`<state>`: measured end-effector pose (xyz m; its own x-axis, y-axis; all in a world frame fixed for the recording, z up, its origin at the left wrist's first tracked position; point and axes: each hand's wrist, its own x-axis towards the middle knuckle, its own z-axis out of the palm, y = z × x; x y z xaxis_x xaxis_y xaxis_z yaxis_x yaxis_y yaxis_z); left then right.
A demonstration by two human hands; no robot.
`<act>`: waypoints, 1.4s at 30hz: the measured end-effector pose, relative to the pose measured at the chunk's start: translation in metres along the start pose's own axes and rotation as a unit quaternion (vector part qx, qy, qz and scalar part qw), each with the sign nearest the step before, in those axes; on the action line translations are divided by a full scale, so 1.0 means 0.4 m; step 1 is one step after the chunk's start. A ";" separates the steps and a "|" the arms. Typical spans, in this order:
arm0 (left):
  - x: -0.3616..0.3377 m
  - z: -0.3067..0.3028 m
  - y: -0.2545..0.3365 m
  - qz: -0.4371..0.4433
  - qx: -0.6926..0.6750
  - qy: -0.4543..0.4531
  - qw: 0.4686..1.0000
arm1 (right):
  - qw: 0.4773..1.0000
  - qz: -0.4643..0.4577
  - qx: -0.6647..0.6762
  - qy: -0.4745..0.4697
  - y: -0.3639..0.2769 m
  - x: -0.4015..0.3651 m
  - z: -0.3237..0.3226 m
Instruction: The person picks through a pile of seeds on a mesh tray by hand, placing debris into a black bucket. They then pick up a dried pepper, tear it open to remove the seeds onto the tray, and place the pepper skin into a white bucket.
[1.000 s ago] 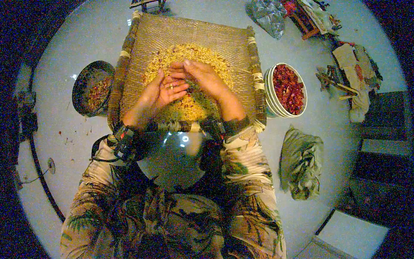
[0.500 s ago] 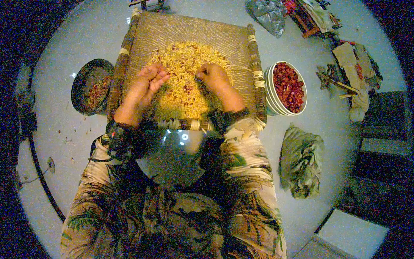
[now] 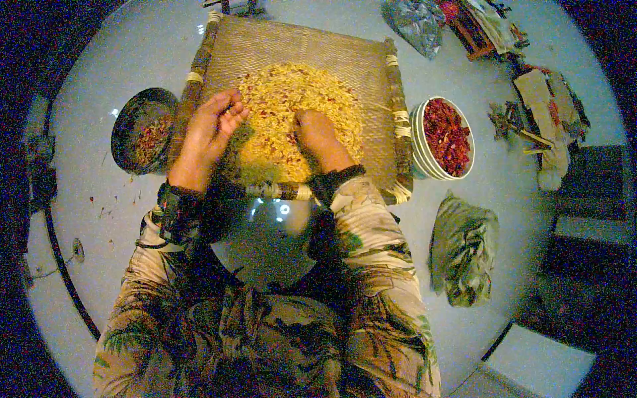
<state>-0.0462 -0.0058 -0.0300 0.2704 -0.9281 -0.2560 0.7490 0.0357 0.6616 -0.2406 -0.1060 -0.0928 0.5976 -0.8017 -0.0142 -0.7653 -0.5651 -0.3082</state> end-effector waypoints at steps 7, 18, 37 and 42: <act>-0.026 0.034 0.026 0.012 -0.016 0.018 1.000 | 0.999 0.019 0.047 0.020 -0.007 0.002 -0.028; -0.007 0.009 0.018 0.009 -0.017 -0.012 1.000 | 0.985 -0.168 0.033 -0.020 -0.121 -0.001 0.030; 0.001 0.020 -0.014 -0.014 -0.034 -0.019 0.999 | 0.977 -0.179 -0.081 -0.079 -0.115 0.013 0.088; 0.000 0.014 -0.016 -0.010 -0.036 -0.049 0.998 | 0.985 -0.164 -0.031 -0.045 -0.120 0.008 0.073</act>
<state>-0.0545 -0.0079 -0.0305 0.1971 -0.9608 -0.1951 0.7958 0.0406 0.6042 -0.1952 -0.0757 -0.1057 0.8316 -0.5552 -0.0097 -0.5393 -0.8035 -0.2521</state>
